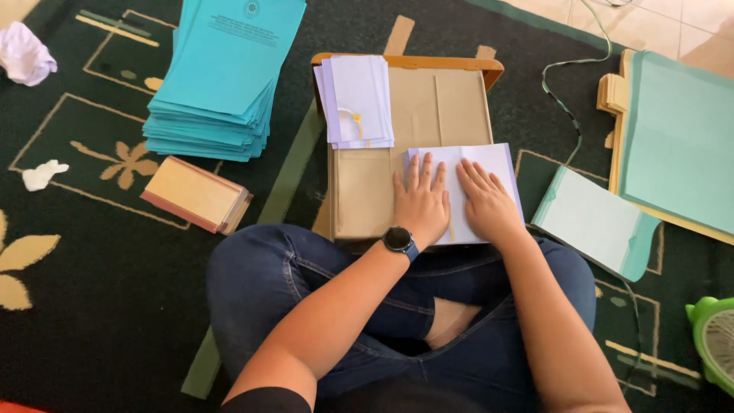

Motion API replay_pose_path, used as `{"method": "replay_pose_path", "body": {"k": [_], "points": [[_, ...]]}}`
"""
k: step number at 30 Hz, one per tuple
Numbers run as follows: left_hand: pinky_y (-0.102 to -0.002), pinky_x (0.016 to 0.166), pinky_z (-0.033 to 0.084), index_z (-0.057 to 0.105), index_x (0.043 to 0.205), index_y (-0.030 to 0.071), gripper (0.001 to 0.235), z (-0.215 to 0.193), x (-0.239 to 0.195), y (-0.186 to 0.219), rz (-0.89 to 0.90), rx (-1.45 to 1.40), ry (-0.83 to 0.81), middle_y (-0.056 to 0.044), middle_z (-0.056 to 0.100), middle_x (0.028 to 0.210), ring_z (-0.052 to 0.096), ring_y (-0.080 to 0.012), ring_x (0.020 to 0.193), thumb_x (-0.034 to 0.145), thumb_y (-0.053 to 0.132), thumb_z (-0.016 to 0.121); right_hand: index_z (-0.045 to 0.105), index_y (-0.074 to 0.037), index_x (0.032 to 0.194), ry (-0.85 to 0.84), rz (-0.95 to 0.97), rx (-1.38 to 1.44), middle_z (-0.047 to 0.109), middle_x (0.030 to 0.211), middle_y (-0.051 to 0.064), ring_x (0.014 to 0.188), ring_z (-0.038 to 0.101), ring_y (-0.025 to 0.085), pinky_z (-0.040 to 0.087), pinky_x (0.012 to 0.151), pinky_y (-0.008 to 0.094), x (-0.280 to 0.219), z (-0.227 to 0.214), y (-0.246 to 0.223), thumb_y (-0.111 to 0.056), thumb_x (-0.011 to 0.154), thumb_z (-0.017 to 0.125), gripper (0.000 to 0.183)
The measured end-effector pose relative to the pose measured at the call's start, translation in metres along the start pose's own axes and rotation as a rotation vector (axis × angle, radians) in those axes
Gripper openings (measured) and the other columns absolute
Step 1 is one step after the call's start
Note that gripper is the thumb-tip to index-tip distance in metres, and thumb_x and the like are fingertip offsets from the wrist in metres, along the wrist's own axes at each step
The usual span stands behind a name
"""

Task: The person sits cross-legged on a rug and repeatedly folds light purple sheets of paper in half, pressing the crease with both hands. They stack the folded sheets on a small wooden board placed on their lap.

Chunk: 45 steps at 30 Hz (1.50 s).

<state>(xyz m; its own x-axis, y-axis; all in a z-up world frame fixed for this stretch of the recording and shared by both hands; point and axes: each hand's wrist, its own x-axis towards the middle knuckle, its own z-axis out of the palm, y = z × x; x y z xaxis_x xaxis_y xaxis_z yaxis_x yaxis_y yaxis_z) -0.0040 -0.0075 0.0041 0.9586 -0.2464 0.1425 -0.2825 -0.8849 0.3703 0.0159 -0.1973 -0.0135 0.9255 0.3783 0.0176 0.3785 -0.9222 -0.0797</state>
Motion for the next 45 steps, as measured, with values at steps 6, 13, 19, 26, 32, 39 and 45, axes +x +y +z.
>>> {"method": "replay_pose_path", "body": {"k": [6, 13, 19, 26, 32, 39, 45], "points": [[-0.068, 0.115, 0.020, 0.039, 0.156, 0.009, 0.056, 0.000, -0.001, -0.002, -0.006, -0.034, 0.032, -0.020, 0.023, 0.167, 0.017, -0.0410, 0.155, 0.103, 0.026, 0.035, 0.039, -0.016, 0.161, 0.038, 0.007, 0.092, 0.036, 0.167, 0.008, 0.154, 0.031, 0.028, 0.027, 0.123, 0.049, 0.036, -0.005, -0.002, -0.010, 0.091, 0.044, 0.070], [-0.065, 0.116, 0.022, 0.039, 0.156, 0.008, 0.056, 0.011, -0.002, -0.003, -0.030, -0.019, 0.074, -0.018, 0.026, 0.167, 0.020, -0.0387, 0.155, 0.102, 0.026, 0.036, 0.040, -0.019, 0.161, 0.069, 0.027, 0.093, 0.036, 0.167, 0.006, 0.154, 0.033, 0.026, 0.028, 0.122, 0.047, -0.007, 0.004, -0.011, -0.009, 0.090, 0.042, 0.071], [-0.065, 0.116, 0.023, 0.039, 0.156, 0.008, 0.057, 0.016, 0.001, -0.004, -0.023, -0.015, 0.113, -0.018, 0.026, 0.167, 0.020, -0.0394, 0.155, 0.102, 0.025, 0.038, 0.041, -0.019, 0.160, 0.074, 0.010, 0.117, 0.037, 0.166, 0.006, 0.153, 0.034, 0.026, 0.029, 0.123, 0.047, 0.021, 0.008, 0.001, -0.011, 0.093, 0.041, 0.067], [-0.064, 0.116, 0.022, 0.038, 0.156, 0.008, 0.057, 0.015, 0.002, -0.004, -0.049, -0.021, 0.098, -0.018, 0.025, 0.167, 0.019, -0.0383, 0.155, 0.102, 0.025, 0.037, 0.044, -0.016, 0.159, 0.124, 0.047, 0.123, 0.039, 0.165, 0.007, 0.153, 0.034, 0.026, 0.029, 0.122, 0.046, 0.003, 0.006, -0.018, -0.009, 0.091, 0.041, 0.068], [-0.064, 0.117, 0.022, 0.037, 0.157, 0.008, 0.058, 0.016, 0.000, -0.004, -0.061, -0.025, 0.095, -0.018, 0.023, 0.167, 0.018, -0.0390, 0.156, 0.102, 0.025, 0.037, 0.038, -0.022, 0.161, 0.064, 0.117, 0.101, 0.034, 0.168, 0.003, 0.155, 0.029, 0.023, 0.023, 0.125, 0.044, 0.021, -0.002, -0.024, -0.028, 0.101, 0.037, 0.061], [-0.062, 0.115, 0.025, 0.040, 0.154, 0.006, 0.056, 0.009, -0.003, -0.003, -0.060, -0.016, 0.140, -0.019, 0.028, 0.165, 0.023, -0.0383, 0.154, 0.100, 0.019, 0.038, 0.011, -0.015, 0.167, 0.132, 0.520, 0.090, 0.016, 0.171, 0.022, 0.158, 0.013, 0.037, 0.014, 0.128, 0.049, 0.044, -0.030, -0.049, -0.043, 0.111, 0.030, 0.066], [-0.062, 0.115, 0.026, 0.041, 0.154, 0.006, 0.060, 0.016, -0.001, -0.003, -0.070, 0.034, 0.157, -0.017, 0.030, 0.165, 0.025, -0.0365, 0.153, 0.096, 0.021, 0.042, 0.003, -0.018, 0.168, -0.021, 0.595, 0.071, 0.002, 0.171, 0.023, 0.159, -0.002, 0.039, 0.005, 0.128, 0.053, 0.002, -0.027, -0.055, -0.047, 0.108, 0.024, 0.070]]}}
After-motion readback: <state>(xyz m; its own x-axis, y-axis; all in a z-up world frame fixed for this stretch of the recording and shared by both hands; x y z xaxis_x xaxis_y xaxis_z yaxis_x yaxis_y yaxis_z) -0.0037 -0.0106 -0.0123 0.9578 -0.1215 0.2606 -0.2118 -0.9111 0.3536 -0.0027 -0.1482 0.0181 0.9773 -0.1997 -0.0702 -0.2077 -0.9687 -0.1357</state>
